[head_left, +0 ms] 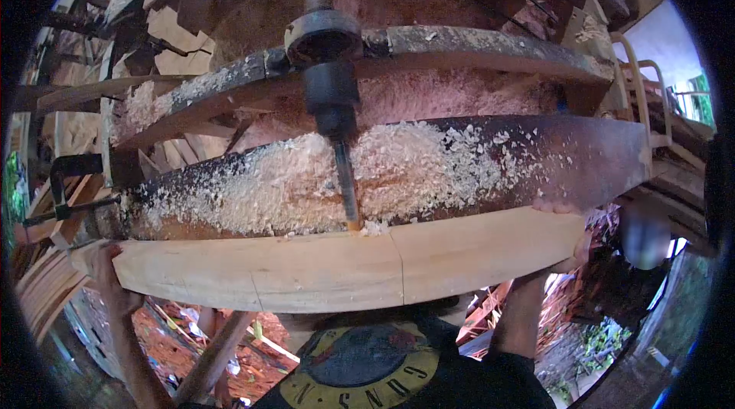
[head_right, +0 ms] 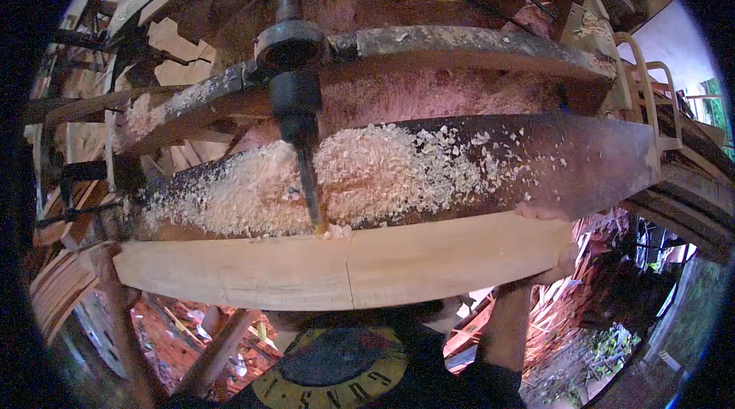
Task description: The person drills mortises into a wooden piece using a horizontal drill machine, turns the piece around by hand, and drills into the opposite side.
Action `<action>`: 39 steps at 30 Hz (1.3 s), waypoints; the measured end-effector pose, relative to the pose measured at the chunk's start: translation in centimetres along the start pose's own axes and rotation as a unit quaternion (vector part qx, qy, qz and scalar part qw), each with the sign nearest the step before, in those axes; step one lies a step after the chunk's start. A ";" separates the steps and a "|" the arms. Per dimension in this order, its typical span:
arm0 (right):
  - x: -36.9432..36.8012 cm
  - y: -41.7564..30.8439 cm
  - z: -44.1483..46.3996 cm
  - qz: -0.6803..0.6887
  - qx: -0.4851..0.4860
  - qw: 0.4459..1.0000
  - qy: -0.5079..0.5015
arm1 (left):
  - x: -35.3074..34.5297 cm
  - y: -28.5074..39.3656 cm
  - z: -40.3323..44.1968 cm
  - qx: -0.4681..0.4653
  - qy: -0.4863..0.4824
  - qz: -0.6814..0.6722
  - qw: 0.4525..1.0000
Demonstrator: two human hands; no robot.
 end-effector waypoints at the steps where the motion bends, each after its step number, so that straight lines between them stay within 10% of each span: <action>1: 0.1 -0.1 0.1 -0.011 0.004 1.000 0.003 | 0.0 -0.2 0.1 0.012 0.008 -0.011 1.000; 17: 1.2 -0.6 1.0 -0.092 0.017 0.995 0.037 | -0.3 -4.8 -1.9 0.017 -0.071 0.003 0.997; 27: 0.7 -0.4 1.9 -0.097 0.006 0.993 0.059 | -0.5 9.2 4.4 -0.055 0.015 -0.001 0.998; 39: 1.4 0.7 3.2 -0.014 0.017 1.000 0.011 | -0.2 2.0 2.0 -0.091 -0.012 0.055 0.994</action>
Point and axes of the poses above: each hand's wrist, its own z-axis towards the middle knuckle, its own x-axis out of the back of the hand, y = z × x, the point moved 9 cm from there along z, towards the middle knuckle, and after that the axes turned 13 degrees about -z, right-handed, at the moved point
